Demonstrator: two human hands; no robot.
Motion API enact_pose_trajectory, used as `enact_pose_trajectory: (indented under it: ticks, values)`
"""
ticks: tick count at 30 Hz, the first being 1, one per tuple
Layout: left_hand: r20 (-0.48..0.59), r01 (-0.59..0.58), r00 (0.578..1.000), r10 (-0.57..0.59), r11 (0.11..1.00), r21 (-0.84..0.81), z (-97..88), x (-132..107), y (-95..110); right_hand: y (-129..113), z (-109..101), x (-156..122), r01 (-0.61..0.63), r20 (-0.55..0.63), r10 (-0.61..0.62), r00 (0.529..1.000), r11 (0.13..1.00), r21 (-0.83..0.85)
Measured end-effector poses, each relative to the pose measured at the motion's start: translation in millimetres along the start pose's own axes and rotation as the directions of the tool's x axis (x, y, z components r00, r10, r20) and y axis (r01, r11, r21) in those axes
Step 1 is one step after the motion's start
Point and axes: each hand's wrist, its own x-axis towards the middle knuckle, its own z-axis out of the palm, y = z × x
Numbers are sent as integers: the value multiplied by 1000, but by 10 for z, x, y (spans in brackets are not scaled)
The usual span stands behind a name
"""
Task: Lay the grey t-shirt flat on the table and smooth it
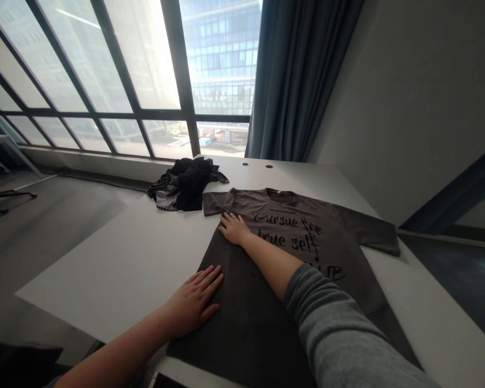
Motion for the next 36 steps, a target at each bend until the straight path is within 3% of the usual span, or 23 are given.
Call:
enact_pose_trajectory:
  ticks: [3, 6, 9, 12, 17, 22, 29, 32, 36]
  values:
    - [-27, 33, 999, -35, 998, -53, -274, 334, -232, 86, -10, 68, -55, -84, 57, 995, 998, 34]
    - [-177, 233, 957, -231, 972, -8, -473, 924, -646, 259, -96, 237, -140, -148, 140, 979, 990, 14]
    - [-285, 350, 899, -333, 937, 10, -510, 1470, -1092, 474, -192, 466, -181, -98, 181, 979, 983, 11]
    - [-305, 405, 867, -393, 914, -28, -446, 1756, -1429, 665, -263, 732, -204, -32, 204, 978, 979, 18]
    - [-314, 421, 857, -409, 906, -30, -340, 1804, -1724, 908, -295, 1151, -215, 53, 214, 975, 977, 10]
    - [-340, 450, 840, -424, 893, -3, -356, 1758, -1836, 1047, -189, 1298, -246, 52, 246, 968, 969, -13]
    - [-299, 510, 831, -469, 857, 74, -444, 1689, -1807, 1082, -120, 1280, -237, 26, 238, 971, 970, -46]
    - [-331, 495, 834, -442, 863, 96, -461, 1699, -1753, 1058, -120, 1274, -252, 13, 253, 967, 967, -35]
    - [-422, 481, 812, -404, 872, 90, -505, 1973, -1696, 1019, -108, 1257, -292, -40, 291, 956, 956, -14]
